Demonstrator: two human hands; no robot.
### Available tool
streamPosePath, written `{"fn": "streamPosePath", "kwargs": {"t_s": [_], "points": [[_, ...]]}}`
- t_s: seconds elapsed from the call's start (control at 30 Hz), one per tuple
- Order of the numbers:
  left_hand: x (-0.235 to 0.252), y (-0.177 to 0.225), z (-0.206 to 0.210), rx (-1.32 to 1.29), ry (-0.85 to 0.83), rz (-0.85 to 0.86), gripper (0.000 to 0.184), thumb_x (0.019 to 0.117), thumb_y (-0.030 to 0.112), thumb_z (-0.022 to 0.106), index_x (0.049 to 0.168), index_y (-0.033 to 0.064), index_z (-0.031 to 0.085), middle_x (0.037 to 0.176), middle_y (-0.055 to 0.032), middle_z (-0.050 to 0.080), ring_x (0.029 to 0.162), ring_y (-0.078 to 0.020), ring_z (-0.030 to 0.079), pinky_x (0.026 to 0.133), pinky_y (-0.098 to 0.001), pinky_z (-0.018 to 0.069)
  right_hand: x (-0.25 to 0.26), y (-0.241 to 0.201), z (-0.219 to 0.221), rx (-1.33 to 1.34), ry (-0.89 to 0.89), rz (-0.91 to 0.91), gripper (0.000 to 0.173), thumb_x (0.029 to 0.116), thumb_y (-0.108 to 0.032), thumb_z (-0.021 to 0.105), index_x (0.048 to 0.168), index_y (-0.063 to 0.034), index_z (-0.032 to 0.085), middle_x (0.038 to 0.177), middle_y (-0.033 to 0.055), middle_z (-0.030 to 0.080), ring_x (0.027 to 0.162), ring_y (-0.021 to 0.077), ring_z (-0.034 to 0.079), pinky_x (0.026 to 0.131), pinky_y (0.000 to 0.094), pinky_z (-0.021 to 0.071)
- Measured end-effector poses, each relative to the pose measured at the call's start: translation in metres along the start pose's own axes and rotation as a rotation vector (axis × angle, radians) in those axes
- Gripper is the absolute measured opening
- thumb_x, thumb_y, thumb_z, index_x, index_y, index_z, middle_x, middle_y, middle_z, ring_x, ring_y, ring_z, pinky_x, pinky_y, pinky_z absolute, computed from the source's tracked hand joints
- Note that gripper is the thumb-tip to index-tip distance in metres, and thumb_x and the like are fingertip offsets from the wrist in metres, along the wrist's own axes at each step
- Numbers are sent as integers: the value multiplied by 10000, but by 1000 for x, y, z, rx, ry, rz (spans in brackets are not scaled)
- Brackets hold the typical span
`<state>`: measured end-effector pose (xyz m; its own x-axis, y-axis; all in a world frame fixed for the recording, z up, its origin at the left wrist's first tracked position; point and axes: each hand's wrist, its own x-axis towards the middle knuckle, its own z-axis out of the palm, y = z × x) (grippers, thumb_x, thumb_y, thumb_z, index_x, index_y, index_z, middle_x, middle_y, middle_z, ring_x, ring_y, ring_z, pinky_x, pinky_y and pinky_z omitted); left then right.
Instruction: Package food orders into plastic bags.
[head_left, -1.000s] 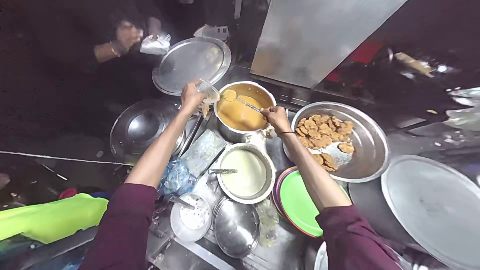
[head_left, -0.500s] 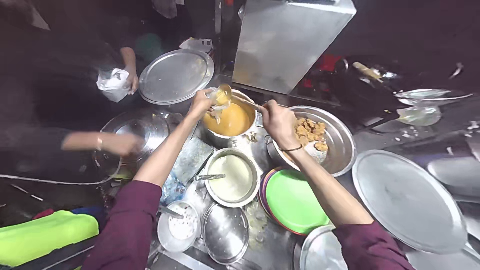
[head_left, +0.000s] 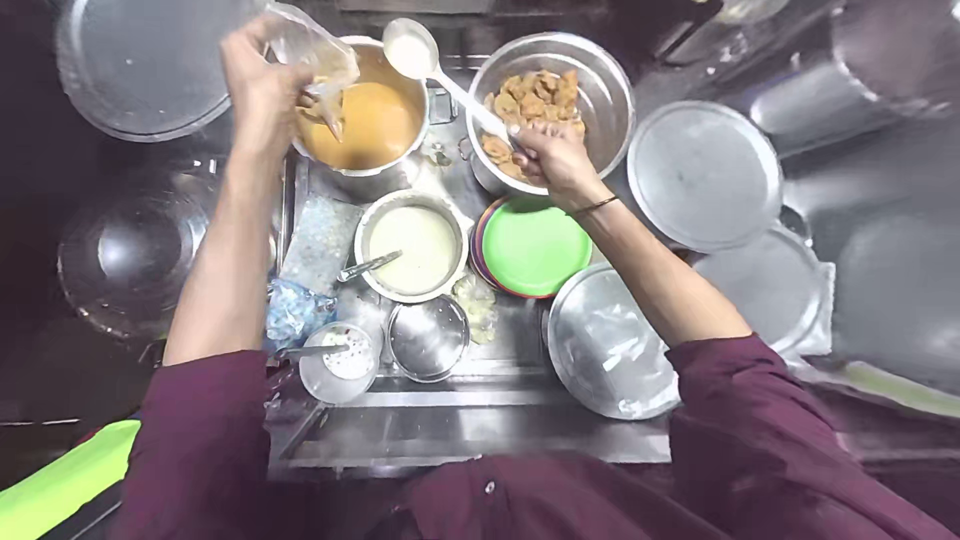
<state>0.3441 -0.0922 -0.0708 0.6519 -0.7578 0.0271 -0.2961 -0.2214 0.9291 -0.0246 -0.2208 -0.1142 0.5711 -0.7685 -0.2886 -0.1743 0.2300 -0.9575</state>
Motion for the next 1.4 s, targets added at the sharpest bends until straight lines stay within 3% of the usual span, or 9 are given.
{"fn": "streamPosePath", "kwargs": {"t_s": [0.33, 0.5, 0.6, 0.77, 0.9, 0.97, 1.1, 1.2, 1.4], "points": [[-72, 23, -4, -18, -53, 11, 583, 728, -40, 720, 1297, 67, 655, 1190, -75, 693, 728, -133, 705, 591, -292, 625, -156, 110, -65, 149, 187, 212, 274, 1074, -313, 526, 844, -166, 554, 584, -72, 444, 425, 25, 318, 395, 189, 267], [-118, 47, -12, 54, -124, -32, 489, 724, -25, 743, 1194, 72, 655, 1085, -31, 705, 710, -85, 695, 589, -250, 615, -230, 102, -111, -566, 100, 217, 299, 1024, -411, 619, 889, -144, 631, 570, 7, 502, 428, 118, 405, 412, 304, 341], [-144, 59, -12, 156, -267, -16, 612, 767, -36, 720, 1351, 126, 634, 1154, -49, 698, 703, -75, 678, 604, -261, 607, -211, 90, -132, -1071, -257, 61, 314, 1010, -418, 621, 927, -129, 709, 735, 63, 672, 690, 257, 659, 668, 566, 517], [-200, 65, -3, 182, -424, 4, 685, 785, -71, 702, 1426, 149, 596, 1194, -101, 716, 653, -164, 680, 554, -349, 599, -161, 103, -77, -1525, -849, -177, 257, 913, -348, 699, 760, -143, 678, 629, 71, 610, 650, 312, 649, 595, 568, 494], [-258, 68, 7, 175, -450, -7, 701, 791, -123, 712, 1428, 146, 598, 1427, -48, 618, 829, -179, 709, 636, -384, 607, -146, 160, 4, -1670, -1112, -176, 184, 878, -219, 748, 902, -39, 715, 858, 172, 687, 857, 401, 683, 725, 615, 534], [-297, 81, 6, 200, -432, -84, 698, 817, -145, 688, 1430, 178, 604, 1526, 11, 544, 898, -206, 700, 679, -419, 587, -142, 190, 27, -1672, -1165, -215, 210, 913, -245, 725, 945, -38, 739, 901, 168, 710, 902, 388, 689, 775, 601, 528], [-349, 62, -4, 153, -388, -92, 715, 801, -106, 693, 1408, 269, 650, 1490, 53, 578, 720, -201, 636, 527, -388, 515, -140, 198, 37, -1670, -1073, -215, 266, 967, -317, 672, 974, -61, 744, 943, 165, 718, 948, 385, 692, 812, 598, 537], [-363, 47, 1, 169, -394, -123, 698, 796, -104, 696, 1372, 291, 675, 1510, 145, 548, 725, -159, 652, 551, -397, 534, -146, 205, 25, -1651, -1045, -252, 283, 1011, -306, 618, 1112, -64, 724, 1060, 182, 714, 1084, 403, 658, 919, 593, 511], [-380, 16, 8, 121, -320, -176, 670, 801, -82, 705, 1359, 287, 681, 1491, 132, 564, 701, -136, 664, 557, -368, 569, -149, 203, -4, -1733, -1098, -318, 324, 912, -302, 735, 1151, -84, 712, 1133, 150, 708, 1145, 360, 632, 1011, 565, 450]]}}
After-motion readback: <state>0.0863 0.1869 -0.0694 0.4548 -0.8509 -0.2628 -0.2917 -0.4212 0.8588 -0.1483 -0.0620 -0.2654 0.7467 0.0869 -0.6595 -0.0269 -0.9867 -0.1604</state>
